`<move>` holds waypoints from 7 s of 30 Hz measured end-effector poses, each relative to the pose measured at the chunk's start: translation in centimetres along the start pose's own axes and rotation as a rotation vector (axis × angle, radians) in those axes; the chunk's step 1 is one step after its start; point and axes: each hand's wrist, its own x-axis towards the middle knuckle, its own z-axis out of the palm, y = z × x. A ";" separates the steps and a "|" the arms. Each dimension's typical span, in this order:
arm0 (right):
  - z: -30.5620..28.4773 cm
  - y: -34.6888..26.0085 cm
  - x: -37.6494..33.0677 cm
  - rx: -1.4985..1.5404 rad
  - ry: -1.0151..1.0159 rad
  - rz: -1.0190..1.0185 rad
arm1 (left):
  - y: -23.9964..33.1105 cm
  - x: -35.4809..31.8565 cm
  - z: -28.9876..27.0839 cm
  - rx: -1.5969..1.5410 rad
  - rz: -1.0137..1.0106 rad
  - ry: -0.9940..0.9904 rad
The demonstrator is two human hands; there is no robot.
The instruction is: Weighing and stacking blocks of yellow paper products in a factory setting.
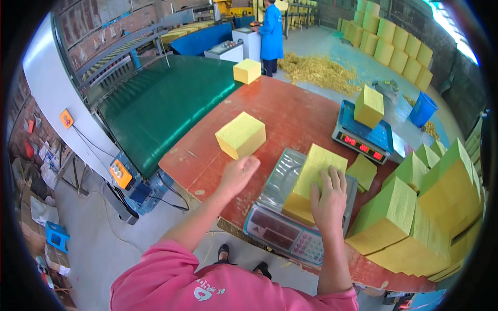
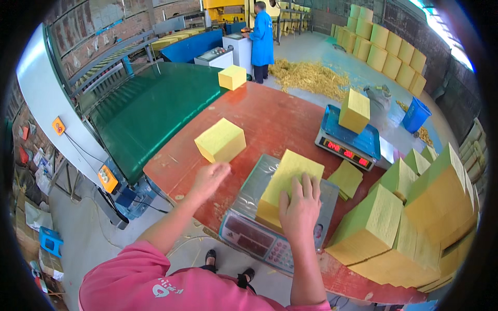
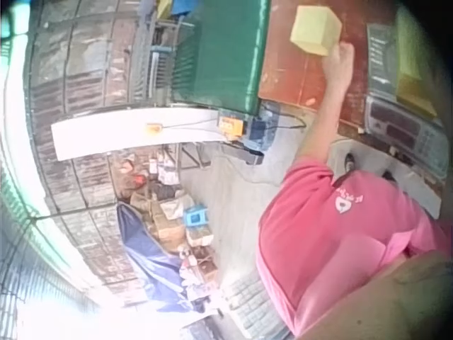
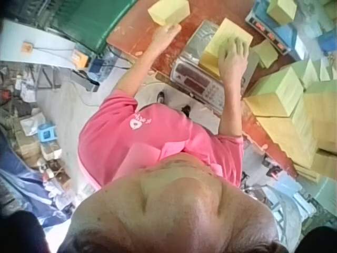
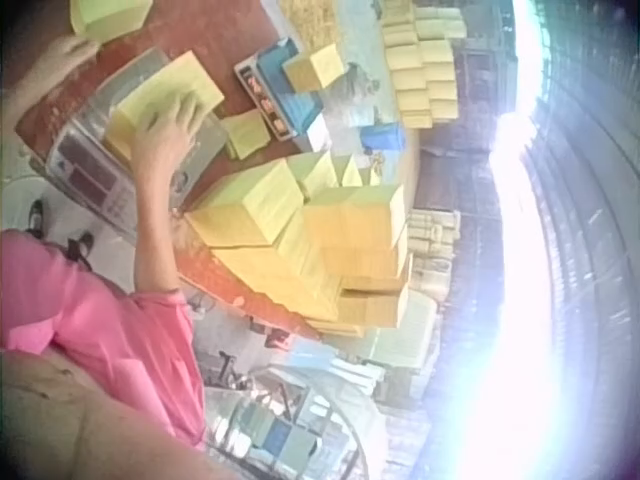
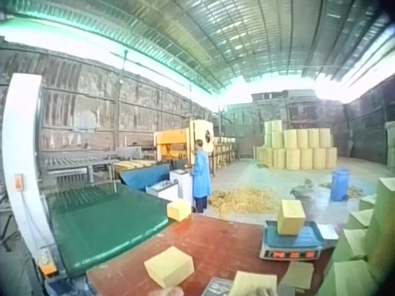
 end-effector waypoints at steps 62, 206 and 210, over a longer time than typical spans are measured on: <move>19.9 -25.5 -6.7 0.649 -0.485 0.184 | -20.2 -12.2 -17.8 -0.957 -0.275 0.015; 4.4 13.4 -23.7 -0.636 0.229 0.707 | -12.6 32.4 -21.4 -0.023 0.079 0.250; 2.6 13.2 -26.8 -0.718 0.359 0.936 | -8.2 45.3 -22.4 -0.076 -0.082 0.167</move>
